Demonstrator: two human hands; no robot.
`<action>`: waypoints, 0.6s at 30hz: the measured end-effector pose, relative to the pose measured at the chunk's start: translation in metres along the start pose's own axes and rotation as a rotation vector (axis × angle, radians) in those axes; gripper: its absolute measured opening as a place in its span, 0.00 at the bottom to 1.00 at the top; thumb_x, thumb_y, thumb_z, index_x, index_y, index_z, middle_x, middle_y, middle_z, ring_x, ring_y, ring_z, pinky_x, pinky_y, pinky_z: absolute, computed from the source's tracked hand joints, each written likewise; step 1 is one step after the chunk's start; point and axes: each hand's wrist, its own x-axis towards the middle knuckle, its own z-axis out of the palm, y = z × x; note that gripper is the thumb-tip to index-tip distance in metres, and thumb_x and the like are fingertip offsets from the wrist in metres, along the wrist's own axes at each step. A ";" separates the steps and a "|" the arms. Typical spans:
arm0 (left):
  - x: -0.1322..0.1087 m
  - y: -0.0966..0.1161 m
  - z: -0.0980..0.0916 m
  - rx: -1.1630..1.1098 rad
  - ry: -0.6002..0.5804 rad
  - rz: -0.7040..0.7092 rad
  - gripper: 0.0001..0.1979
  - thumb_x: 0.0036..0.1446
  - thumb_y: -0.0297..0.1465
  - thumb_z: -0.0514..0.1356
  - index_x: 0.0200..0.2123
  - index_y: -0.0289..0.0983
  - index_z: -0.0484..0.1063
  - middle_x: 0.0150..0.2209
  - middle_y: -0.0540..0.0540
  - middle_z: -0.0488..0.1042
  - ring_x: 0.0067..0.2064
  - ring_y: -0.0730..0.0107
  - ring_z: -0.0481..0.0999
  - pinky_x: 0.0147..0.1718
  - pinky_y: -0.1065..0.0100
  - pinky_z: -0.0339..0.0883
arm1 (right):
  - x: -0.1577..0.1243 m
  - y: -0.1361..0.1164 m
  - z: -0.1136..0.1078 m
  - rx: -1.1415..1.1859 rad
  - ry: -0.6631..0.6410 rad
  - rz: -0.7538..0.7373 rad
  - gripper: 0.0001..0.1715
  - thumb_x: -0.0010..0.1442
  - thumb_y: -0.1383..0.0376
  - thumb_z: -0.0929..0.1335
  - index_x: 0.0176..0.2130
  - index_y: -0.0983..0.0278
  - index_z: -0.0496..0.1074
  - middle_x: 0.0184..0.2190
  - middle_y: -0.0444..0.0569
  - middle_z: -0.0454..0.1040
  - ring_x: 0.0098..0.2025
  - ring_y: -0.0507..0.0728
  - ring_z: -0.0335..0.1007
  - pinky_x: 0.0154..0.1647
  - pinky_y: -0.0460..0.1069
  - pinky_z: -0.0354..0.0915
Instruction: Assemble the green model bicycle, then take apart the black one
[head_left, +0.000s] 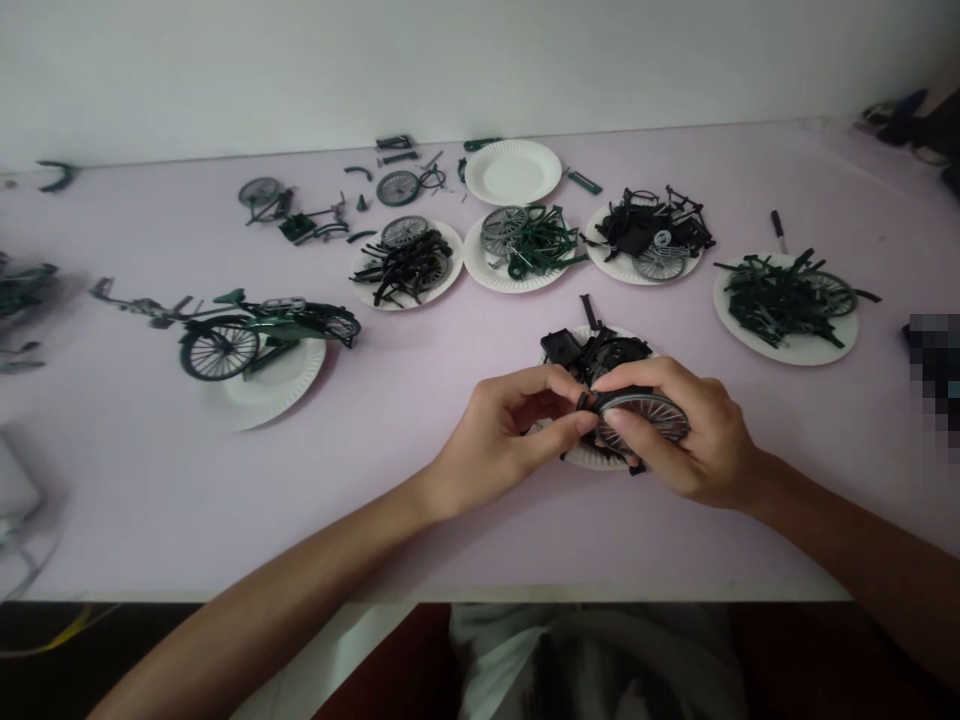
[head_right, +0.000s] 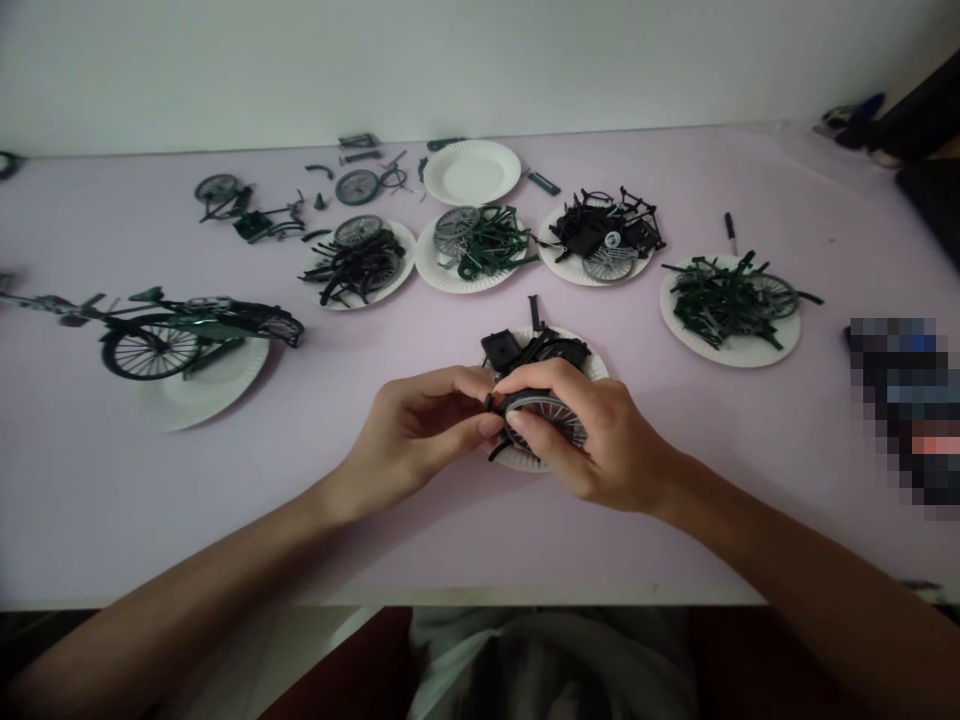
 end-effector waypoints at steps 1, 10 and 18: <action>0.000 0.000 0.000 0.004 0.002 0.002 0.06 0.62 0.28 0.68 0.37 0.32 0.74 0.36 0.47 0.75 0.34 0.76 0.73 0.34 0.74 0.70 | 0.000 0.000 0.000 -0.002 0.002 0.004 0.12 0.69 0.70 0.67 0.52 0.61 0.71 0.45 0.42 0.81 0.24 0.42 0.71 0.25 0.39 0.66; -0.001 0.001 0.001 -0.013 -0.007 0.006 0.05 0.61 0.27 0.68 0.37 0.32 0.75 0.35 0.48 0.75 0.35 0.77 0.73 0.35 0.75 0.70 | 0.001 -0.003 -0.001 0.054 -0.010 0.058 0.11 0.69 0.68 0.67 0.51 0.60 0.71 0.44 0.42 0.81 0.23 0.43 0.70 0.24 0.41 0.66; -0.001 0.002 0.002 -0.058 -0.001 -0.063 0.08 0.61 0.29 0.69 0.37 0.32 0.75 0.34 0.47 0.75 0.33 0.77 0.74 0.33 0.76 0.71 | 0.002 -0.003 -0.004 0.120 -0.033 0.145 0.10 0.71 0.66 0.66 0.51 0.58 0.73 0.39 0.42 0.81 0.31 0.49 0.77 0.34 0.45 0.72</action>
